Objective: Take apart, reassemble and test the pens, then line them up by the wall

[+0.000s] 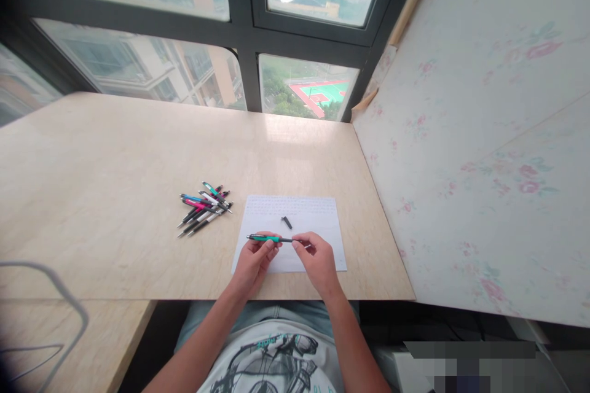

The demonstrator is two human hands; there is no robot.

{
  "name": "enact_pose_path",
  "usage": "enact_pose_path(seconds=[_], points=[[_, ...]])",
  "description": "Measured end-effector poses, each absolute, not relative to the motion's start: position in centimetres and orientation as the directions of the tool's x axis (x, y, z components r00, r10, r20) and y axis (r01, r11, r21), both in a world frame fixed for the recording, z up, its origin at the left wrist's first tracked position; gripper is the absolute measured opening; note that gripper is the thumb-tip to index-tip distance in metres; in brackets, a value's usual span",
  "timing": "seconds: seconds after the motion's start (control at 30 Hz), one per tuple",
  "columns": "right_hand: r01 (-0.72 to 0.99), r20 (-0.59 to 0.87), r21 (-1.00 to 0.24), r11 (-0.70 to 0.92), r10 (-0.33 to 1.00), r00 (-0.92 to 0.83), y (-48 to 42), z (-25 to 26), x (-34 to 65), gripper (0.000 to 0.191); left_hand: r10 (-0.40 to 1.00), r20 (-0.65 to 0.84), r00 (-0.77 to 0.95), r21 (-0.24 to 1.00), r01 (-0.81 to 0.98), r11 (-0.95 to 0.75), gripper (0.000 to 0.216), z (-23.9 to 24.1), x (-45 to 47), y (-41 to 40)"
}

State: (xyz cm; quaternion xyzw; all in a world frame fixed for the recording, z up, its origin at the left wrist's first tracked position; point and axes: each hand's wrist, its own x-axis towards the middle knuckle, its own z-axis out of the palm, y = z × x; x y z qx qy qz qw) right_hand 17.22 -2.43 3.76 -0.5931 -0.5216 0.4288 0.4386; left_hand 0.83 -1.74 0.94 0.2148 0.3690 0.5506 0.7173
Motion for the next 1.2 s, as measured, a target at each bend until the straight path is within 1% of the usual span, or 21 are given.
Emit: enact_pose_path(seconds=[0.1,0.2,0.3,0.37,0.43,0.53,0.57,0.63,0.7,0.73,0.8,0.87,0.93,1.03,1.07,1.1,1.2], points=[[0.298,-0.030,-0.953,-0.054,0.996,0.085,-2.51,3.87,17.22,0.026,0.951,-0.284,0.120,0.726,-0.621,0.295,0.018,0.89,0.81,-1.70],[0.343,-0.018,-0.938,-0.042,0.997,0.073,-2.53,3.58,17.31,0.040,0.949,-0.280,0.147,0.737,-0.601,0.311,0.017,0.73,0.74,-1.68],[0.329,-0.018,-0.944,-0.036,0.998,0.058,-2.45,3.21,17.48,0.052,0.945,-0.286,0.157,0.751,-0.576,0.323,0.019,0.58,0.65,-1.64],[0.303,-0.024,-0.952,-0.034,0.999,0.036,-2.37,3.20,17.61,0.049,0.947,-0.287,0.146,0.758,-0.570,0.318,0.020,0.55,0.59,-1.55],[0.295,-0.025,-0.955,-0.027,1.000,0.010,-2.32,3.42,17.74,0.039,0.948,-0.286,0.138,0.759,-0.572,0.311,0.021,0.55,0.56,-1.42],[0.339,0.005,-0.941,0.007,1.000,-0.007,-2.32,3.83,17.88,0.029,0.947,-0.290,0.139,0.750,-0.582,0.315,0.021,0.59,0.57,-1.26],[0.361,0.016,-0.933,0.018,1.000,-0.008,-2.33,3.91,17.89,0.029,0.945,-0.294,0.145,0.745,-0.584,0.322,0.021,0.60,0.58,-1.22],[0.391,0.017,-0.920,0.018,1.000,-0.005,-2.33,3.94,17.87,0.038,0.939,-0.303,0.163,0.739,-0.582,0.339,0.020,0.58,0.58,-1.18],[0.390,-0.004,-0.921,-0.008,1.000,0.010,-2.31,3.84,17.81,0.045,0.935,-0.306,0.178,0.736,-0.579,0.350,0.019,0.55,0.56,-1.16],[0.381,-0.015,-0.925,-0.018,1.000,0.012,-2.29,3.78,17.79,0.046,0.936,-0.304,0.180,0.737,-0.578,0.351,0.019,0.54,0.54,-1.14],[0.366,-0.014,-0.931,-0.015,1.000,0.003,-2.25,3.72,17.75,0.038,0.938,-0.298,0.176,0.738,-0.581,0.343,0.019,0.54,0.52,-1.12],[0.380,0.018,-0.925,0.020,1.000,-0.007,-2.24,3.76,17.72,0.027,0.940,-0.290,0.179,0.739,-0.582,0.339,0.019,0.58,0.52,-1.09],[0.411,0.041,-0.910,0.044,0.999,-0.017,-2.27,3.86,17.68,0.026,0.939,-0.288,0.188,0.738,-0.582,0.343,0.018,0.65,0.55,-1.09],[0.443,0.021,-0.896,0.034,0.999,-0.035,-2.30,3.99,17.56,0.042,0.936,-0.295,0.193,0.735,-0.580,0.352,0.017,0.74,0.60,-1.12],[0.442,0.010,-0.896,0.028,0.999,-0.043,-2.30,4.02,17.50,0.045,0.936,-0.296,0.192,0.735,-0.580,0.351,0.017,0.75,0.61,-1.12],[0.434,0.004,-0.900,0.025,0.999,-0.050,-2.30,4.04,17.45,0.044,0.937,-0.295,0.190,0.735,-0.582,0.349,0.017,0.75,0.62,-1.12],[0.405,0.029,-0.913,0.045,0.999,-0.044,-2.29,4.10,17.37,0.026,0.939,-0.288,0.191,0.734,-0.585,0.344,0.017,0.72,0.62,-1.10]])
